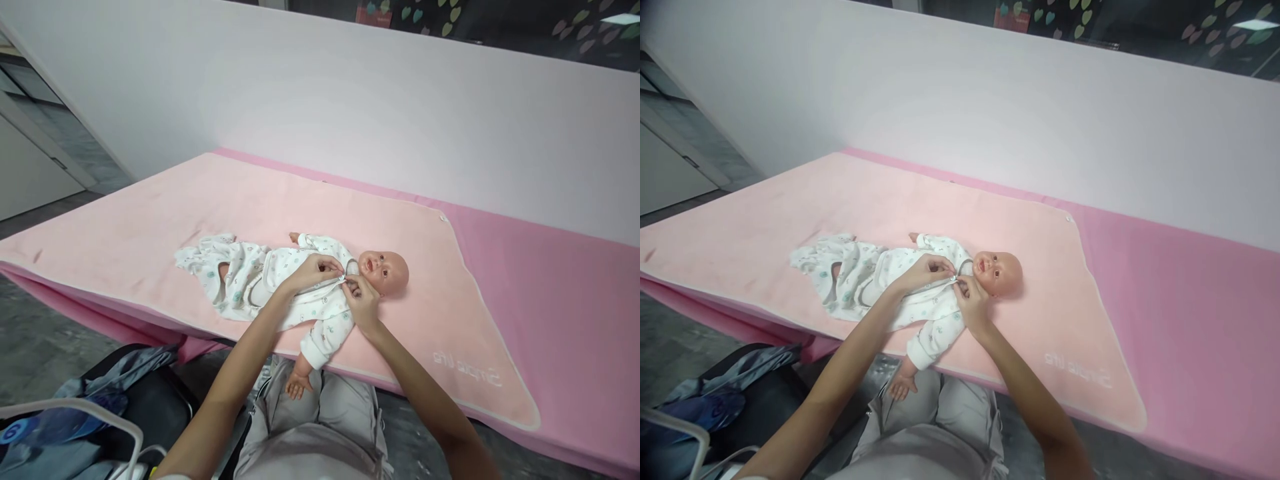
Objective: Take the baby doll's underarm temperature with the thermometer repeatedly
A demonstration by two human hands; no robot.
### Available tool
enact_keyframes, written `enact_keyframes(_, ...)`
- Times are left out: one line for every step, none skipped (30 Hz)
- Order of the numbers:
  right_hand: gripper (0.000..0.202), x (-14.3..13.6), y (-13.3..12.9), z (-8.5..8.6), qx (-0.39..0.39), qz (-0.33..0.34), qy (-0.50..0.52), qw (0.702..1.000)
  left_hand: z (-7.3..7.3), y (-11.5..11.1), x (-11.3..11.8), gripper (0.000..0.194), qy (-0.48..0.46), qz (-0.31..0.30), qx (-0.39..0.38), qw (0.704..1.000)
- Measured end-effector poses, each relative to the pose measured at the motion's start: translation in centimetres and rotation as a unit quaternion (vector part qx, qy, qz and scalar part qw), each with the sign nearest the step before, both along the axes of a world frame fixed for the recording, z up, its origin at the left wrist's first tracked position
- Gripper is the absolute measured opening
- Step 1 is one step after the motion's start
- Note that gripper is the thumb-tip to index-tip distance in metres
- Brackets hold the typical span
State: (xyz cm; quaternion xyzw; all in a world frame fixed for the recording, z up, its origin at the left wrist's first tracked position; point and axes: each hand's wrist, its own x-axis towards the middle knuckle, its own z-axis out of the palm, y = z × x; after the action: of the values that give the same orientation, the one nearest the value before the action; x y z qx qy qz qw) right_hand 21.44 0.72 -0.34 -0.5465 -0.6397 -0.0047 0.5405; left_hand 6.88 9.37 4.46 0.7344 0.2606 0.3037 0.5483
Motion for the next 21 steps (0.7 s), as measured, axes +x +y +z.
enact_keyframes(0.010,0.01,-0.01,0.09,0.003,0.004,0.001,1.000,0.04,-0.03,0.00,0.028,0.004,0.000,-0.006,1.000)
enact_keyframes(0.011,0.01,-0.03,0.18,0.006,0.010,0.002,1.000,0.09,-0.07,0.01,0.029,0.009,0.001,-0.009,1.000)
enact_keyframes(0.012,0.00,-0.06,0.26,0.010,0.016,0.003,1.000,0.14,-0.11,0.00,0.030,0.012,0.002,-0.010,1.000)
enact_keyframes(0.013,-0.02,-0.10,0.33,0.012,0.020,0.005,1.000,0.18,-0.14,-0.03,0.031,0.014,0.004,-0.007,1.000)
enact_keyframes(0.014,-0.04,-0.14,0.39,0.013,0.022,0.007,1.000,0.21,-0.17,-0.08,0.032,0.014,0.005,0.000,1.000)
enact_keyframes(0.014,-0.07,-0.19,0.42,0.010,0.022,0.008,1.000,0.22,-0.19,-0.16,0.033,0.015,0.007,0.009,1.000)
enact_keyframes(0.015,-0.09,-0.23,0.42,0.004,0.020,0.009,1.000,0.22,-0.19,-0.27,0.033,0.018,0.007,0.018,1.000)
enact_keyframes(0.016,-0.12,-0.26,0.40,-0.002,0.017,0.011,1.000,0.22,-0.18,-0.39,0.034,0.025,0.004,0.027,0.999)
enact_keyframes(0.016,-0.15,-0.29,0.34,-0.006,0.012,0.014,1.000,0.22,-0.16,-0.53,0.035,0.032,-0.001,0.035,0.999)
enact_keyframes(0.016,-0.17,-0.30,0.27,-0.010,0.008,0.018,1.000,0.22,-0.13,-0.67,0.037,0.040,-0.009,0.043,0.998)
enact_keyframes(0.016,-0.20,-0.31,0.18,-0.012,0.005,0.024,1.000,0.24,-0.09,-0.79,0.040,0.047,-0.017,0.050,0.998)
enact_keyframes(0.016,-0.23,-0.31,0.10,-0.013,0.003,0.029,0.999,0.26,-0.06,-0.88,0.043,0.052,-0.023,0.056,0.997)
enact_keyframes(0.016,-0.26,-0.31,0.02,-0.013,0.002,0.033,0.999,0.27,-0.04,-0.94,0.044,0.054,-0.026,0.062,0.996)
enact_keyframes(0.016,-0.29,-0.31,-0.03,-0.014,0.001,0.034,0.999,0.28,-0.03,-0.96,0.045,0.056,-0.026,0.066,0.996)
enact_keyframes(0.015,-0.32,-0.31,-0.06,-0.013,0.000,0.033,0.999,0.26,-0.03,-0.96,0.043,0.056,-0.023,0.069,0.996)
enact_keyframes(0.014,-0.34,-0.31,-0.06,-0.011,0.000,0.031,0.999,0.23,-0.04,-0.93,0.041,0.056,-0.018,0.068,0.996)
enact_keyframes(0.013,-0.35,-0.31,-0.04,-0.009,0.001,0.028,1.000,0.18,-0.05,-0.88,0.038,0.056,-0.013,0.066,0.996)
enact_keyframes(0.013,-0.36,-0.32,0.00,-0.006,0.004,0.025,1.000,0.12,-0.07,-0.84,0.036,0.055,-0.008,0.063,0.996)
enact_keyframes(0.013,-0.36,-0.32,0.04,-0.003,0.008,0.023,1.000,0.04,-0.08,-0.80,0.034,0.055,-0.003,0.060,0.997)
enact_keyframes(0.013,-0.35,-0.32,0.09,-0.001,0.013,0.020,1.000,-0.04,-0.09,-0.77,0.033,0.054,0.003,0.059,0.997)
enact_keyframes(0.014,-0.33,-0.31,0.14,0.001,0.019,0.019,1.000,-0.12,-0.09,-0.75,0.032,0.054,0.009,0.059,0.997)
